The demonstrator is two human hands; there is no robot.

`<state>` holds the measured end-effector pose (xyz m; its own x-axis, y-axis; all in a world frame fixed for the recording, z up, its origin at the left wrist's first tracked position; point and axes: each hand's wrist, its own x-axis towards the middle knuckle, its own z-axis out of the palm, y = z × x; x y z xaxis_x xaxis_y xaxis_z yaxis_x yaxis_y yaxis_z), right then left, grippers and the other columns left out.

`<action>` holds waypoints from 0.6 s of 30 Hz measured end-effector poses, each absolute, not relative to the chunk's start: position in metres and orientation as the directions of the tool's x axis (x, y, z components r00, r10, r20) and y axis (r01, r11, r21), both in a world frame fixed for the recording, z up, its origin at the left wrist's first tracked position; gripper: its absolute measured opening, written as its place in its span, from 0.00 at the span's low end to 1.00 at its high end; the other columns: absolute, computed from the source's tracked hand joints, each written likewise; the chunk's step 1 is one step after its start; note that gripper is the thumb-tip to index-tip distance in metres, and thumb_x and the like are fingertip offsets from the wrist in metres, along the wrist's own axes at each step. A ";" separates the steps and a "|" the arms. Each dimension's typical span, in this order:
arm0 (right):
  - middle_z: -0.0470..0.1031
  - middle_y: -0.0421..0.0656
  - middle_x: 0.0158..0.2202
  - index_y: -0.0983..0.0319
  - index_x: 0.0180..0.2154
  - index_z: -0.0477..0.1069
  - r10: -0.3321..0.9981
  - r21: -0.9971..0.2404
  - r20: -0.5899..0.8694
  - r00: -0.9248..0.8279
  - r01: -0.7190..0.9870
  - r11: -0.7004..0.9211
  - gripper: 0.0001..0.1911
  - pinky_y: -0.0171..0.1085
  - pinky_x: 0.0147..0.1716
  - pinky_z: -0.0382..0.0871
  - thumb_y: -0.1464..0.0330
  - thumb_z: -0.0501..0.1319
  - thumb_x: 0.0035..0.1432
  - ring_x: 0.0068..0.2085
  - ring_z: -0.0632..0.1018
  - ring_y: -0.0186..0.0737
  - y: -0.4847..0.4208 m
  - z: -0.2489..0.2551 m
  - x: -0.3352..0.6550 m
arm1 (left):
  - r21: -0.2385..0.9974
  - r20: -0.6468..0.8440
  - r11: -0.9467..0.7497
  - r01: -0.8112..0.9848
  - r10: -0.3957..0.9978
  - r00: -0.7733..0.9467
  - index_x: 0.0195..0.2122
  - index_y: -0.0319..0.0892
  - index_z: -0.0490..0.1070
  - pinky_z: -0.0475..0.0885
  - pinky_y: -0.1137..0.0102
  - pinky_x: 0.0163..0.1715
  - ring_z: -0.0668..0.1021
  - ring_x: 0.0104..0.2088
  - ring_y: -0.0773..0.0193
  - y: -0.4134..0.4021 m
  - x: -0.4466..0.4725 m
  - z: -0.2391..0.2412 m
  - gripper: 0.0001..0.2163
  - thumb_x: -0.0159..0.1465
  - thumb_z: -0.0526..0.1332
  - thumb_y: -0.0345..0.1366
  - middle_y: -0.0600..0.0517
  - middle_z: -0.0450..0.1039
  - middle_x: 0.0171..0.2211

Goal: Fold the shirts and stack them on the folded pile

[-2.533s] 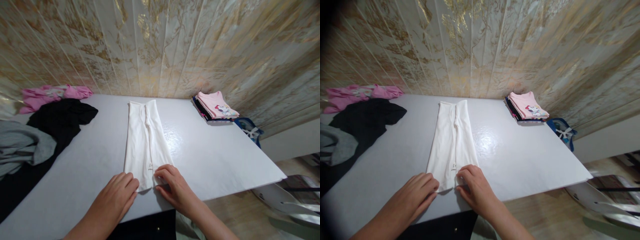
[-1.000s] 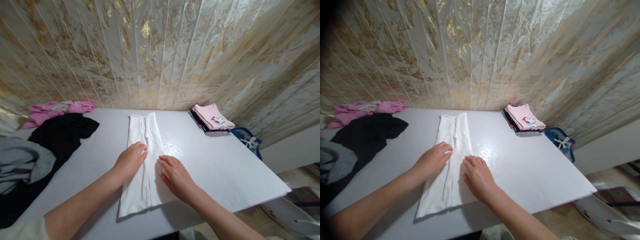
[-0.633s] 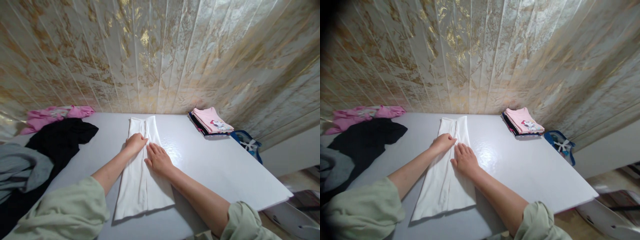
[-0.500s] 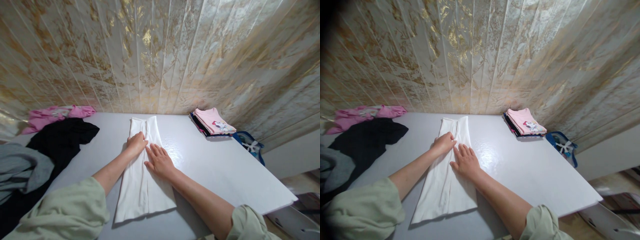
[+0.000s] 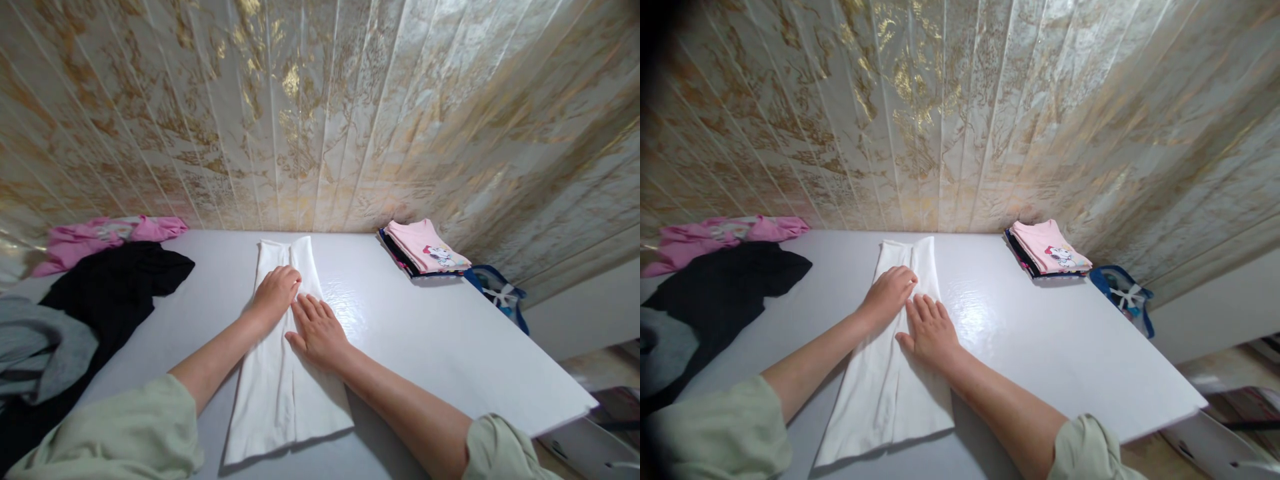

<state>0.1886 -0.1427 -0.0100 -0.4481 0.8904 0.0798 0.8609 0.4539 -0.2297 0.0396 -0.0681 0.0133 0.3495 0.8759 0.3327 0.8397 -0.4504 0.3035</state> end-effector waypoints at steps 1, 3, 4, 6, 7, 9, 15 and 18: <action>0.47 0.48 0.69 0.65 0.67 0.49 0.888 -0.235 0.079 -0.452 0.858 0.458 0.35 0.50 0.66 0.44 0.52 0.47 0.67 0.69 0.49 0.48 -0.143 -0.010 0.189 | 0.315 0.345 -0.491 0.812 0.856 0.384 0.37 0.44 0.68 0.65 0.64 0.48 0.73 0.46 0.58 -0.069 0.039 0.007 0.06 0.65 0.53 0.31 0.49 0.73 0.41; 0.48 0.48 0.69 0.65 0.68 0.48 0.886 -0.241 0.080 -0.456 0.854 0.461 0.35 0.50 0.66 0.43 0.53 0.47 0.67 0.69 0.49 0.48 -0.144 -0.011 0.190 | 0.350 0.358 -0.494 0.796 0.856 0.374 0.38 0.45 0.67 0.66 0.63 0.48 0.73 0.45 0.58 -0.071 0.037 -0.005 0.05 0.64 0.53 0.31 0.49 0.73 0.41; 0.48 0.48 0.69 0.65 0.68 0.48 0.890 -0.240 0.083 -0.449 0.857 0.455 0.35 0.51 0.66 0.43 0.54 0.47 0.67 0.69 0.50 0.47 -0.145 -0.011 0.190 | 0.366 0.369 -0.480 0.797 0.861 0.350 0.38 0.45 0.67 0.66 0.63 0.48 0.73 0.45 0.59 -0.071 0.036 -0.010 0.05 0.64 0.53 0.31 0.49 0.73 0.41; 0.48 0.48 0.69 0.65 0.67 0.48 0.905 -0.235 0.090 -0.417 0.874 0.426 0.33 0.52 0.66 0.42 0.56 0.47 0.68 0.69 0.50 0.46 -0.142 -0.013 0.192 | 0.380 0.397 -0.473 0.795 0.860 0.321 0.39 0.45 0.66 0.66 0.63 0.48 0.73 0.45 0.59 -0.071 0.034 -0.017 0.06 0.65 0.52 0.31 0.49 0.72 0.41; 0.48 0.47 0.69 0.65 0.67 0.49 0.915 -0.230 0.093 -0.393 0.886 0.403 0.32 0.52 0.66 0.42 0.58 0.46 0.68 0.69 0.51 0.46 -0.139 -0.013 0.193 | 0.380 0.408 -0.481 0.790 0.854 0.323 0.39 0.45 0.66 0.66 0.63 0.48 0.73 0.45 0.59 -0.071 0.034 -0.018 0.05 0.64 0.52 0.30 0.49 0.72 0.41; 0.48 0.47 0.69 0.64 0.67 0.50 0.934 -0.219 0.097 -0.344 0.908 0.358 0.30 0.53 0.65 0.43 0.60 0.46 0.68 0.68 0.51 0.45 -0.128 -0.014 0.195 | 0.381 0.417 -0.494 0.782 0.846 0.332 0.38 0.45 0.65 0.67 0.63 0.48 0.73 0.45 0.59 -0.071 0.034 -0.018 0.05 0.63 0.53 0.29 0.50 0.72 0.40; 0.50 0.44 0.69 0.60 0.67 0.51 0.959 -0.191 0.122 -0.254 0.943 0.274 0.28 0.53 0.64 0.47 0.61 0.45 0.68 0.68 0.53 0.46 -0.077 -0.016 0.190 | 0.389 0.410 -0.493 0.778 0.849 0.333 0.38 0.45 0.64 0.68 0.63 0.47 0.73 0.44 0.59 -0.072 0.035 -0.016 0.05 0.62 0.56 0.29 0.50 0.71 0.39; 0.50 0.44 0.69 0.59 0.67 0.51 0.965 -0.188 0.129 -0.228 0.950 0.250 0.28 0.53 0.63 0.47 0.60 0.44 0.68 0.68 0.53 0.48 -0.053 -0.018 0.183 | 0.386 0.410 -0.498 0.776 0.847 0.339 0.39 0.44 0.64 0.67 0.63 0.48 0.73 0.45 0.59 -0.072 0.035 -0.016 0.05 0.62 0.56 0.28 0.50 0.71 0.40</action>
<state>0.1833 -0.0531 -0.0177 -0.2283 0.9651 0.1286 0.9500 0.2497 -0.1876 0.0346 -0.0717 -0.0163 0.3389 0.8467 0.4101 0.7764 -0.4979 0.3864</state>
